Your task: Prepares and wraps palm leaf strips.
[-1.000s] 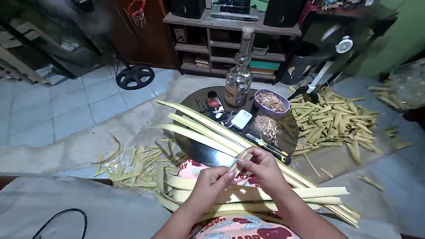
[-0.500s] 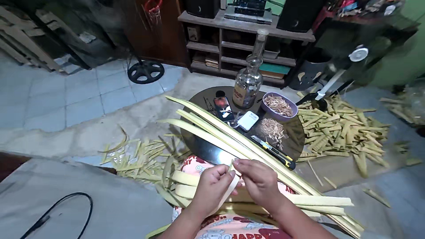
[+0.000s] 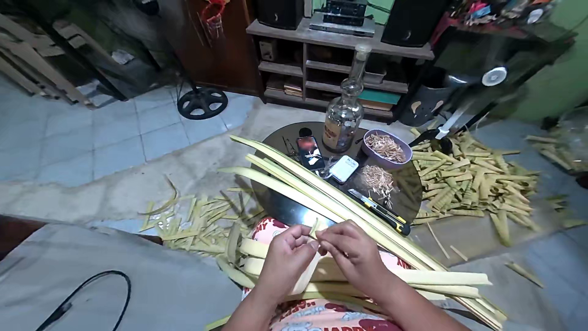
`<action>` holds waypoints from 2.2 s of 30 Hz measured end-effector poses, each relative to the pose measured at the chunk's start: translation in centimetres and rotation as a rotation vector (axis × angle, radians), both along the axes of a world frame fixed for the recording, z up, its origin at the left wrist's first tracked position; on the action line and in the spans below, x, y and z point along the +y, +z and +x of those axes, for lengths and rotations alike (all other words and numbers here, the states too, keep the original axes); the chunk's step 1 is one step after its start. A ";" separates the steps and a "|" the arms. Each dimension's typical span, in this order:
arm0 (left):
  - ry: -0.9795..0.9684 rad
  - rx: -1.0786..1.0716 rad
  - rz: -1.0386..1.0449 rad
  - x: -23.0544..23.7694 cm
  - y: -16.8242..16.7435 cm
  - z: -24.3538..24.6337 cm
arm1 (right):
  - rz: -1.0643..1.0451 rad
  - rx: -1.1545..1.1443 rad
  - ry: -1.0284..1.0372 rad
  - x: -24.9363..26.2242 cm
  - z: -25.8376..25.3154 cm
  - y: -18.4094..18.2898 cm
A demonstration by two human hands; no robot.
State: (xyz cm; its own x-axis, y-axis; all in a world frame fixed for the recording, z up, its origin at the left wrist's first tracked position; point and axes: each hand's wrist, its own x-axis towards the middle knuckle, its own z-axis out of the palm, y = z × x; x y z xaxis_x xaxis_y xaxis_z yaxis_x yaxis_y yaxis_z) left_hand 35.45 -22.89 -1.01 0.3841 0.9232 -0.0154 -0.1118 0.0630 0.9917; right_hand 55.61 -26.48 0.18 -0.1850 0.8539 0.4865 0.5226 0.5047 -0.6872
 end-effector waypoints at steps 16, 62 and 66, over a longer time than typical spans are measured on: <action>-0.250 -0.509 -0.609 -0.9 -0.9 -0.1 | -0.771 0.970 0.370 1.4 0.6 0.0; 0.147 0.097 0.448 1.8 1.8 -0.2 | -0.989 0.946 0.392 0.7 -1.2 0.7; 0.118 0.273 0.485 1.6 1.3 -0.8 | -0.930 0.817 0.477 0.5 -0.4 0.4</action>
State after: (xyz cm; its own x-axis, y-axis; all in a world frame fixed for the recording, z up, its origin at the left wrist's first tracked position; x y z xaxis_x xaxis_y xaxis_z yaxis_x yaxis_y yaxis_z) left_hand 34.63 -21.25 0.32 0.3192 0.8857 0.3372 0.1739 -0.4045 0.8978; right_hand 55.17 -26.00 0.54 -0.4931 0.8607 -0.1263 -0.2994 -0.3042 -0.9043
